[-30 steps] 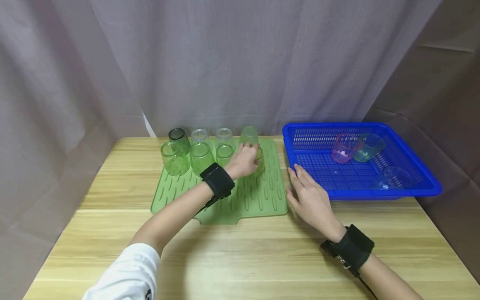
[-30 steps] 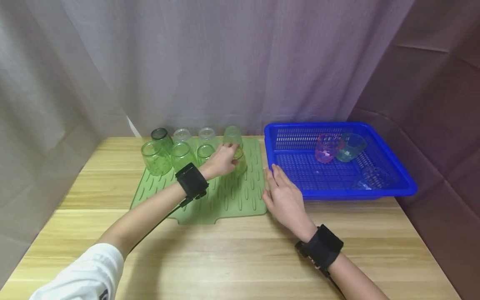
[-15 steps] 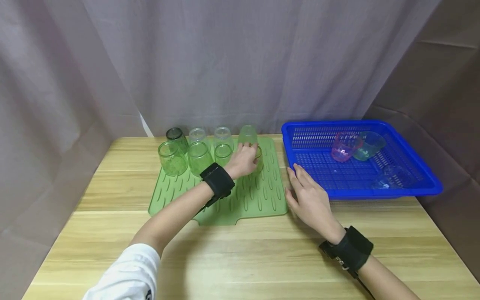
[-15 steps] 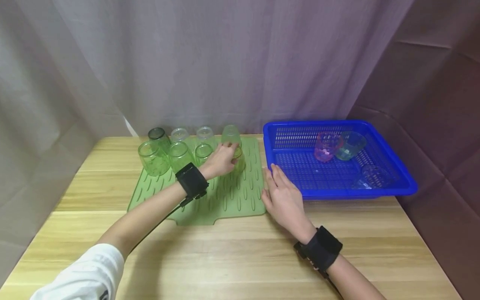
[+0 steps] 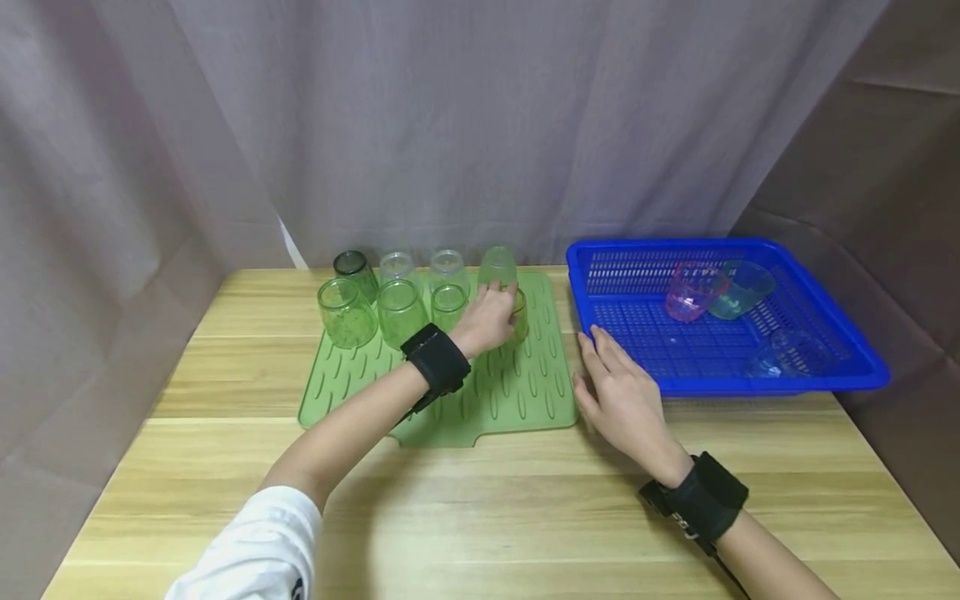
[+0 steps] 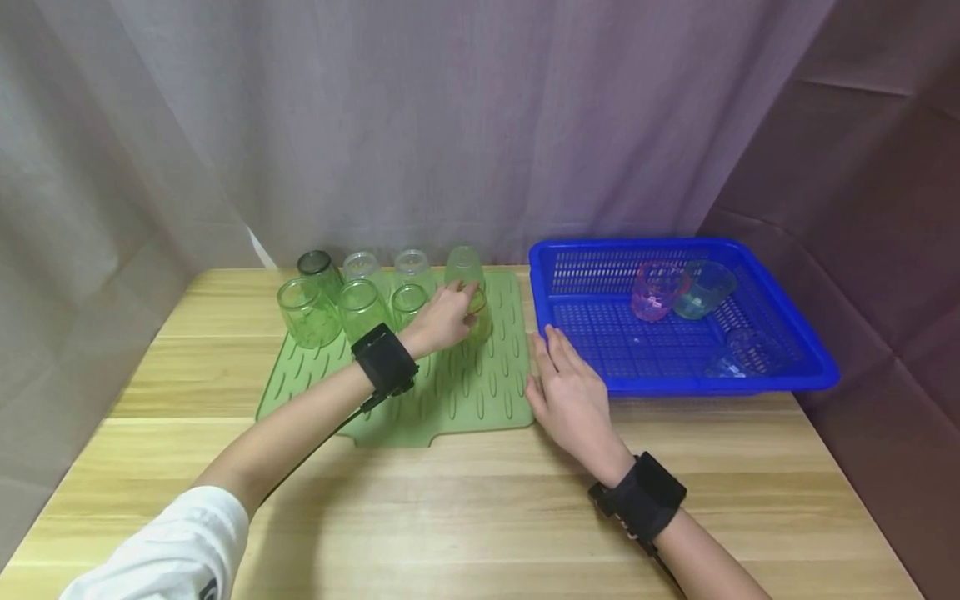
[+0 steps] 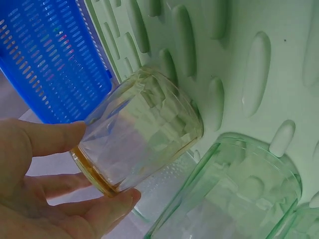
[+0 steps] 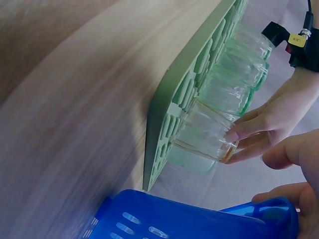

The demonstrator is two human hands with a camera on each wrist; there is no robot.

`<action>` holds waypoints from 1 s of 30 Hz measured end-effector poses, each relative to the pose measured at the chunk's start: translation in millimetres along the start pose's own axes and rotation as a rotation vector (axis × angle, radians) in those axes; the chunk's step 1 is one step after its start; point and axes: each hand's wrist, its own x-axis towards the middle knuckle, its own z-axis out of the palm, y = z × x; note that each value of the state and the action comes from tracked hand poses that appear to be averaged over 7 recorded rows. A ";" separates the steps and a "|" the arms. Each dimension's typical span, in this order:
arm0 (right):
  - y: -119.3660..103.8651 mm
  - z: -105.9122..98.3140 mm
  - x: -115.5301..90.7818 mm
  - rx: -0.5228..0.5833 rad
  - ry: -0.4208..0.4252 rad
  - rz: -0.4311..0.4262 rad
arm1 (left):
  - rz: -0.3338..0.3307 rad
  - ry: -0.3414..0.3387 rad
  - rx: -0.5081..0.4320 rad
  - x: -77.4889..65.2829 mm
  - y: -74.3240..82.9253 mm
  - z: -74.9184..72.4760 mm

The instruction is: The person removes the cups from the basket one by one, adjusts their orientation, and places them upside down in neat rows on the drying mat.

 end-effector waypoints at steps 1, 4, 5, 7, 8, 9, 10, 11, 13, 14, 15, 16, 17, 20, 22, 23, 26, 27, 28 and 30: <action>-0.3 0.3 0.0 0.000 0.000 0.001 | -0.005 -0.001 -0.003 -0.5 -0.6 0.3; -0.9 1.2 -0.2 -0.002 0.003 0.000 | -0.018 -0.003 -0.006 -2.4 -2.2 1.1; -1.1 1.6 -0.4 -0.003 0.005 -0.001 | -0.021 -0.004 -0.009 -3.1 -2.7 1.6; -1.3 2.4 -0.7 -0.005 0.010 -0.001 | -0.025 -0.002 -0.015 -4.7 -3.5 2.1; -1.4 2.9 -0.8 -0.006 0.012 -0.001 | -0.026 -0.001 -0.016 -5.5 -3.7 2.6; -1.6 3.3 -0.9 -0.007 0.014 -0.001 | -0.028 0.001 -0.019 -6.3 -4.2 3.3; -1.8 3.8 -1.0 -0.008 0.015 -0.001 | -0.028 0.005 -0.022 -7.2 -4.4 4.0; -2.0 4.2 -1.0 -0.008 0.015 -0.001 | -0.028 0.011 -0.024 -8.4 -4.5 4.6; -2.4 4.9 -1.0 -0.009 0.011 -0.001 | -0.024 0.025 -0.012 -11.2 -4.7 5.5; -2.6 5.1 -1.0 -0.009 0.010 -0.001 | -0.021 0.036 -0.005 -13.0 -4.7 5.9; -2.7 5.2 -1.0 -0.010 0.009 0.000 | -0.017 0.045 0.003 -15.1 -4.5 6.0; -2.7 5.3 -0.9 -0.011 0.008 0.001 | -0.012 0.056 0.011 -17.5 -4.1 5.8; -2.8 5.2 -0.8 -0.011 0.008 0.002 | -0.006 0.064 0.018 -20.3 -3.5 5.1; -2.7 5.0 0.0 -0.013 0.015 0.004 | 0.015 0.097 0.033 -30.4 -1.5 1.9; -2.7 4.9 0.7 -0.014 0.021 0.003 | 0.033 0.120 0.030 -39.8 0.1 -2.5; -2.7 4.8 1.0 -0.014 0.023 0.002 | 0.041 0.131 0.024 -45.2 0.6 -4.9; -2.5 4.4 1.7 -0.015 0.030 0.002 | 0.049 0.147 -0.027 -63.2 0.1 -11.3; -2.5 4.1 1.8 -0.015 0.032 0.003 | 0.045 0.151 -0.045 -69.4 -0.6 -12.9; -2.4 3.9 1.9 -0.015 0.035 0.005 | 0.038 0.153 -0.063 -75.2 -1.8 -13.9; -2.1 3.5 1.8 -0.017 0.040 0.009 | 0.026 0.162 -0.089 -85.6 -4.5 -15.4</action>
